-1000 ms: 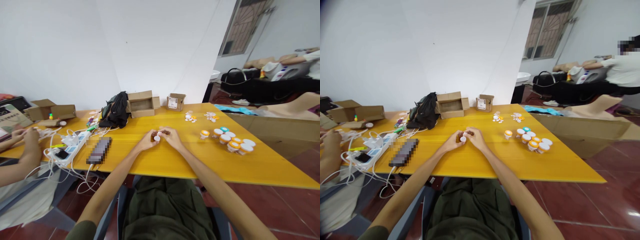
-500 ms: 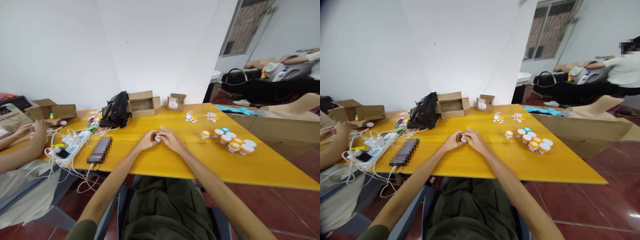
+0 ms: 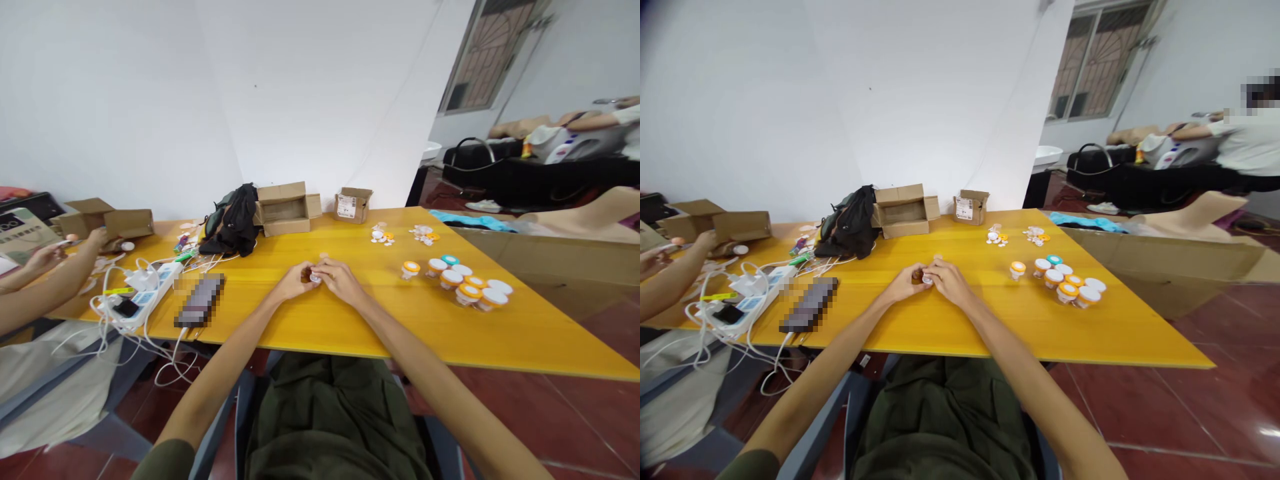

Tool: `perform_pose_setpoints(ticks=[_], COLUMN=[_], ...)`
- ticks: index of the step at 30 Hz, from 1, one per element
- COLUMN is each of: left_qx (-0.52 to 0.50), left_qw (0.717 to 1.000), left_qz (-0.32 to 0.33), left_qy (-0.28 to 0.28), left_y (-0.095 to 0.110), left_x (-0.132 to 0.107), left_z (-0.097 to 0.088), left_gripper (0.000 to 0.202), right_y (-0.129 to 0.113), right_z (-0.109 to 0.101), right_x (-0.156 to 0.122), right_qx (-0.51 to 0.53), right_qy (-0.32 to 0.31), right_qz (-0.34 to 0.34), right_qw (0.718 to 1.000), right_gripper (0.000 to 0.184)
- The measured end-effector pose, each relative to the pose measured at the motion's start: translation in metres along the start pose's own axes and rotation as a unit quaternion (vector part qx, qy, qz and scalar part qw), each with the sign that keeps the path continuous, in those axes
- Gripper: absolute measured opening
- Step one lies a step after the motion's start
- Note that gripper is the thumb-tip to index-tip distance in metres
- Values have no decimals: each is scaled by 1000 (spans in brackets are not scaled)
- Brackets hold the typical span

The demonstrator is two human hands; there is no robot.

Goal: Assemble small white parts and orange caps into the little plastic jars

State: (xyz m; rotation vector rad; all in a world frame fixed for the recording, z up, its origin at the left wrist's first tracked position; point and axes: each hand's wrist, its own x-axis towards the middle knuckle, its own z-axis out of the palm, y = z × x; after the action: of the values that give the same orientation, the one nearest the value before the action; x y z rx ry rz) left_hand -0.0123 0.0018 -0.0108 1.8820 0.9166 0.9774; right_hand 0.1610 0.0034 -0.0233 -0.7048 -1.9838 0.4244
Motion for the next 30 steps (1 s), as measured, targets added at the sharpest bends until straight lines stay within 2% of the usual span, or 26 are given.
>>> perform_pose_setpoints(ticks=[15, 19, 24, 30], left_qx=[-3, 31, 117, 37], left_qw=[1000, 999, 993, 999], left_qz=[1, 5, 22, -21], left_qy=[-10, -14, 11, 29], left_y=[2, 1, 0, 1], left_x=[1, 1, 2, 4], left_z=[1, 0, 0, -3], left_gripper=[26, 21, 15, 24], right_y=[0, -1, -3, 4], right_z=[0, 0, 0, -1], right_x=[-1, -1, -1, 1], right_qx=[-97, -108, -59, 58], right_qy=[-13, -15, -5, 81], right_qz=[-25, -19, 23, 116], right_qw=[995, 994, 998, 988], right_gripper=[21, 19, 17, 17])
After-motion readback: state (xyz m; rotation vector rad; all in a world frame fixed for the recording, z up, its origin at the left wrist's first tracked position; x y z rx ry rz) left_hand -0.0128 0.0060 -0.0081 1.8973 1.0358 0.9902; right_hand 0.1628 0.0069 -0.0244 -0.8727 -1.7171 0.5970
